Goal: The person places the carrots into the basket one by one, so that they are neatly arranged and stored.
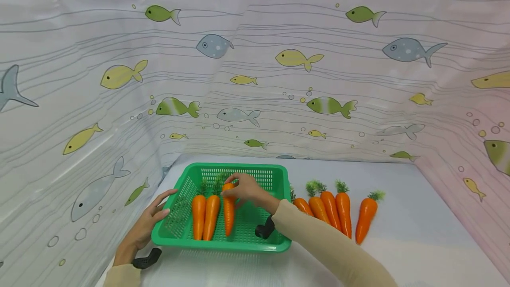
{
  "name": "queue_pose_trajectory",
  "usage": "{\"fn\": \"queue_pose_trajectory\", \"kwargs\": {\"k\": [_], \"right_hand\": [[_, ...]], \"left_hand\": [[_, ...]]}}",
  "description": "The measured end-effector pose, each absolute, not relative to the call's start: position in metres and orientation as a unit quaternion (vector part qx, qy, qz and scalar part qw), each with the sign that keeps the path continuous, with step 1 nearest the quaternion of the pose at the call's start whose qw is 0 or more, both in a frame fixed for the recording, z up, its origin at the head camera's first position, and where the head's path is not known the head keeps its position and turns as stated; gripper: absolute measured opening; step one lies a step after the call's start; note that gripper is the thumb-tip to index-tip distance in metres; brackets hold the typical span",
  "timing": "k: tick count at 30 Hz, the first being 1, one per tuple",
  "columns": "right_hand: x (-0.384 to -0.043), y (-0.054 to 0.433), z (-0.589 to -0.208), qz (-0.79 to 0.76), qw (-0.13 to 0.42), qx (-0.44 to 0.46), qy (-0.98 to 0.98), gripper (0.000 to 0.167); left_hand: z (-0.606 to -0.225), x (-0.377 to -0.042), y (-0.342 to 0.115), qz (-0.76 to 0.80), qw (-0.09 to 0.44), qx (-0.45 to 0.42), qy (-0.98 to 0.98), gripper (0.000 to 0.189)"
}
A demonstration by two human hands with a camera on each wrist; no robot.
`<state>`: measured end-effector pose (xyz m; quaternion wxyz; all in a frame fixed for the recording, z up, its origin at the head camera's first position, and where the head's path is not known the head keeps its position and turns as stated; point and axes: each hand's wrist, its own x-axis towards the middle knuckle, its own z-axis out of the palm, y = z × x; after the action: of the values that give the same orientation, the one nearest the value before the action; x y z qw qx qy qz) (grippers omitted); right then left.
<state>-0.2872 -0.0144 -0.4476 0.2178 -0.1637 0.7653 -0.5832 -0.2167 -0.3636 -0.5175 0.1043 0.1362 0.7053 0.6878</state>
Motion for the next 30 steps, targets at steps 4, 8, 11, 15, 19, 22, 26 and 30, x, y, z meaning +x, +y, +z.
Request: {"fn": "queue_pose_trajectory", "kwargs": {"k": [4, 8, 11, 15, 19, 22, 26, 30], "right_hand": [[-0.29, -0.022, -0.453, -0.587, 0.222, -0.154, 0.764, 0.042], [-0.29, -0.029, -0.455, -0.588, 0.227, -0.144, 0.763, 0.039], [-0.289, -0.033, -0.459, -0.579, 0.228, -0.134, 0.771, 0.034], [-0.288, -0.036, -0.464, -0.56, 0.228, -0.127, 0.787, 0.032], [-0.286, -0.039, -0.466, -0.545, 0.231, -0.129, 0.795, 0.033], [-0.284, -0.039, -0.465, -0.533, 0.24, -0.128, 0.801, 0.034], [-0.282, -0.041, -0.464, -0.52, 0.252, -0.125, 0.806, 0.036], [-0.283, -0.041, -0.464, -0.516, 0.258, -0.129, 0.806, 0.038]], "left_hand": [[-0.517, -0.216, -0.363, 0.689, 0.103, 0.127, 0.706, 0.057], [-0.516, -0.216, -0.361, 0.687, 0.101, 0.119, 0.71, 0.057], [-0.516, -0.216, -0.359, 0.686, 0.104, 0.12, 0.71, 0.058], [-0.517, -0.216, -0.359, 0.69, 0.109, 0.12, 0.706, 0.058], [-0.517, -0.216, -0.361, 0.691, 0.108, 0.125, 0.704, 0.057], [-0.517, -0.216, -0.362, 0.687, 0.105, 0.129, 0.707, 0.057], [-0.516, -0.216, -0.362, 0.683, 0.1, 0.125, 0.713, 0.057], [-0.515, -0.216, -0.362, 0.683, 0.098, 0.116, 0.714, 0.057]]}}
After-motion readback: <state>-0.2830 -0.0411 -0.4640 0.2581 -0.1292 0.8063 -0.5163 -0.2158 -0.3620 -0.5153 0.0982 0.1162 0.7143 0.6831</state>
